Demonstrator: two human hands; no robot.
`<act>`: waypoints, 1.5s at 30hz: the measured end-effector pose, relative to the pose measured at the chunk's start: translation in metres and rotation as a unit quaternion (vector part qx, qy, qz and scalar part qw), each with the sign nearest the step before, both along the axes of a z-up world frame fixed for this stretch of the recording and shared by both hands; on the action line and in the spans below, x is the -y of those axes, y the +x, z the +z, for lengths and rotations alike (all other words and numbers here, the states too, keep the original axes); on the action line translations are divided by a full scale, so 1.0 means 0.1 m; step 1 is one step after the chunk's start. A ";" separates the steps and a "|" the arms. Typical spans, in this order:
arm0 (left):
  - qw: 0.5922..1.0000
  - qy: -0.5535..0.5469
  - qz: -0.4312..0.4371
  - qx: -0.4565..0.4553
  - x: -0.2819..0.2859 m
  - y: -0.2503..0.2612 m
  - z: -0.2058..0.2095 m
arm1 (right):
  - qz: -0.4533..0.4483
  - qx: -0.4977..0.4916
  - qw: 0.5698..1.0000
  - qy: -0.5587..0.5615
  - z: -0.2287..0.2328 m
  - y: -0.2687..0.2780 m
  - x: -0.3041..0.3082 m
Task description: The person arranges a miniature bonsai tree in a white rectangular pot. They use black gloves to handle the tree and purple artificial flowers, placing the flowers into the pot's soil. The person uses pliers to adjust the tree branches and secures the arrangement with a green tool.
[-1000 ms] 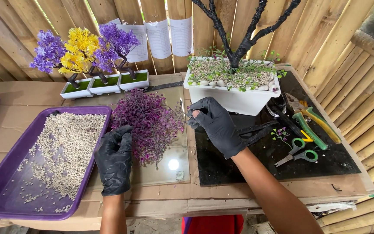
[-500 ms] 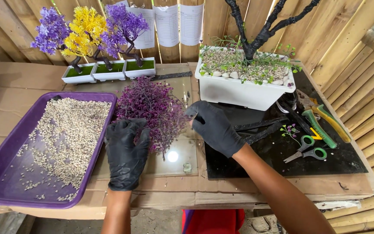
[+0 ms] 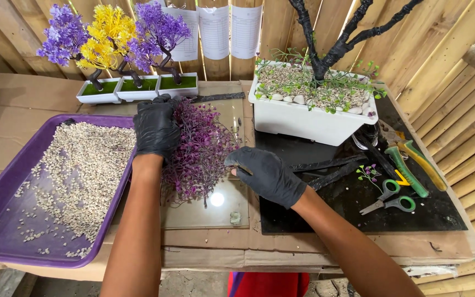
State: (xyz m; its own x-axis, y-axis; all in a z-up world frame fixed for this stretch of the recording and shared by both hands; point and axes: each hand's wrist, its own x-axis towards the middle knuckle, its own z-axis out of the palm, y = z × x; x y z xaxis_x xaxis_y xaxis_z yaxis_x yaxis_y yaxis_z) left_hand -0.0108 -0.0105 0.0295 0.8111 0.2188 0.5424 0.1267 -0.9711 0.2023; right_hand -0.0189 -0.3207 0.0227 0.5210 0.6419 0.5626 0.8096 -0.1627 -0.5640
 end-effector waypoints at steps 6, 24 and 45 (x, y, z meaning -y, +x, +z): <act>0.997 0.014 0.051 0.049 -0.27 0.16 -0.24 | 0.020 -0.019 1.000 0.010 0.11 -0.03 0.03; 0.944 -0.222 -0.185 0.156 0.20 -0.49 0.52 | 0.085 0.018 0.994 -0.060 0.60 0.20 -0.45; 0.969 -0.231 -0.092 -0.010 0.13 -0.40 0.26 | 0.102 -0.213 0.969 0.069 0.55 0.41 -0.76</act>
